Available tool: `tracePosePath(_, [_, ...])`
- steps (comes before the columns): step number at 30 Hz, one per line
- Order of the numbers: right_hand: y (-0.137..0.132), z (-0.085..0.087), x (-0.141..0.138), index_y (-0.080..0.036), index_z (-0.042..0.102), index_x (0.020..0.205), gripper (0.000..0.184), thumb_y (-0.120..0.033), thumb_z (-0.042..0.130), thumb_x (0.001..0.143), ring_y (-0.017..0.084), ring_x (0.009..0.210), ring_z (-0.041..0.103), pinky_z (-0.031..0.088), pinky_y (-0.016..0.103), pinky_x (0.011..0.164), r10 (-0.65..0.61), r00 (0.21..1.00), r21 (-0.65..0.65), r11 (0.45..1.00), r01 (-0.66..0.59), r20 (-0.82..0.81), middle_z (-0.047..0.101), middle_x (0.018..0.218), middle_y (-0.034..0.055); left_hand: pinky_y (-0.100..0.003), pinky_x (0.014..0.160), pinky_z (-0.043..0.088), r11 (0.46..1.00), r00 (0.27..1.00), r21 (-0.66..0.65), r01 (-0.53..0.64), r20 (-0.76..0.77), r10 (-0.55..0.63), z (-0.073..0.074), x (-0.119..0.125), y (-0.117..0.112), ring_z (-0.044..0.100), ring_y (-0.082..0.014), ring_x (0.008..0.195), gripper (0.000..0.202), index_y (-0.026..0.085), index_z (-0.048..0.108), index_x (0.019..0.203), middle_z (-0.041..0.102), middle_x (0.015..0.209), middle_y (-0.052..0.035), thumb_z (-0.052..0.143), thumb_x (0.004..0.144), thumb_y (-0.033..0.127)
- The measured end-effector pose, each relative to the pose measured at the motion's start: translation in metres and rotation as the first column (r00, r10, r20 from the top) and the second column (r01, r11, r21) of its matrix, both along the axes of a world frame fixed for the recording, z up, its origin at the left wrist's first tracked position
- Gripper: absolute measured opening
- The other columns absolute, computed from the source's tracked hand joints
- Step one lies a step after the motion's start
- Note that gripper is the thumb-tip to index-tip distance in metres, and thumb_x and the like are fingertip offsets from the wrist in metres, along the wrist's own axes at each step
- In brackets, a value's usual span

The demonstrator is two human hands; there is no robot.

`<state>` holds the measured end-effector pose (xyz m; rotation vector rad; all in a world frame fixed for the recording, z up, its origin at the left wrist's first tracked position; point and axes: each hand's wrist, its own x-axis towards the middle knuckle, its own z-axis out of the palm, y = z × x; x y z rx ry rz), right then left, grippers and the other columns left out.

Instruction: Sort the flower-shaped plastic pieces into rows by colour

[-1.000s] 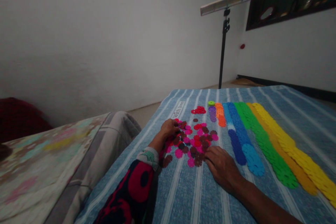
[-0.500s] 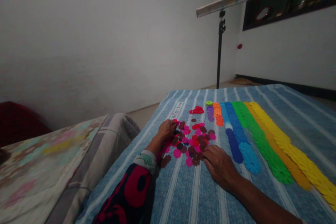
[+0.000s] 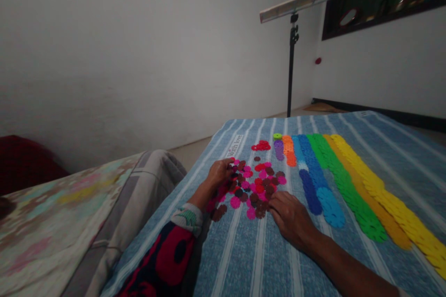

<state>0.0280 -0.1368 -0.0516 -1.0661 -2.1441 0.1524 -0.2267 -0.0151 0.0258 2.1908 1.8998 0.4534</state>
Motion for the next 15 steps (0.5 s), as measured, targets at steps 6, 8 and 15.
tracePosePath(6, [-0.0002,0.0014,0.0005,-0.018,0.063,0.085,0.017,-0.006,0.051,0.089,0.022,0.088,0.057,0.045,0.036,0.078,-0.003,1.000,-0.011,1.000,0.003,0.019,0.063,0.089,0.0064,-0.023,0.072,0.045,0.996,0.996,-0.008,0.085,-0.023,-0.086,0.0049,-0.0011,-0.0069,0.061,-0.0151,0.075,0.028,0.016,0.071,0.104,0.070,0.079,-0.0017,0.064,0.077,0.017])
tracePosePath(8, [-0.0001,0.0021,0.0008,-0.019,0.063,0.085,0.016,-0.007,0.052,0.089,0.021,0.087,0.057,0.045,0.035,0.078,-0.007,1.000,-0.012,1.000,0.007,0.019,0.063,0.089,0.0063,-0.021,0.070,0.044,0.992,0.993,-0.030,0.119,-0.014,-0.120,0.0046,-0.0006,-0.0076,0.061,-0.0141,0.075,0.018,0.016,0.073,0.092,0.069,0.077,-0.0011,0.062,0.078,0.017])
tracePosePath(15, [-0.0004,0.0045,0.0000,-0.019,0.064,0.087,0.015,-0.009,0.053,0.089,0.021,0.087,0.056,0.044,0.035,0.078,-0.005,1.000,-0.021,1.000,0.006,0.006,0.063,0.089,0.0060,-0.021,0.068,0.042,0.984,0.985,-0.051,0.170,-0.021,-0.172,0.0049,0.0049,-0.0072,0.059,-0.0132,0.072,0.018,0.018,0.075,0.088,0.068,0.074,0.0002,0.061,0.078,0.017])
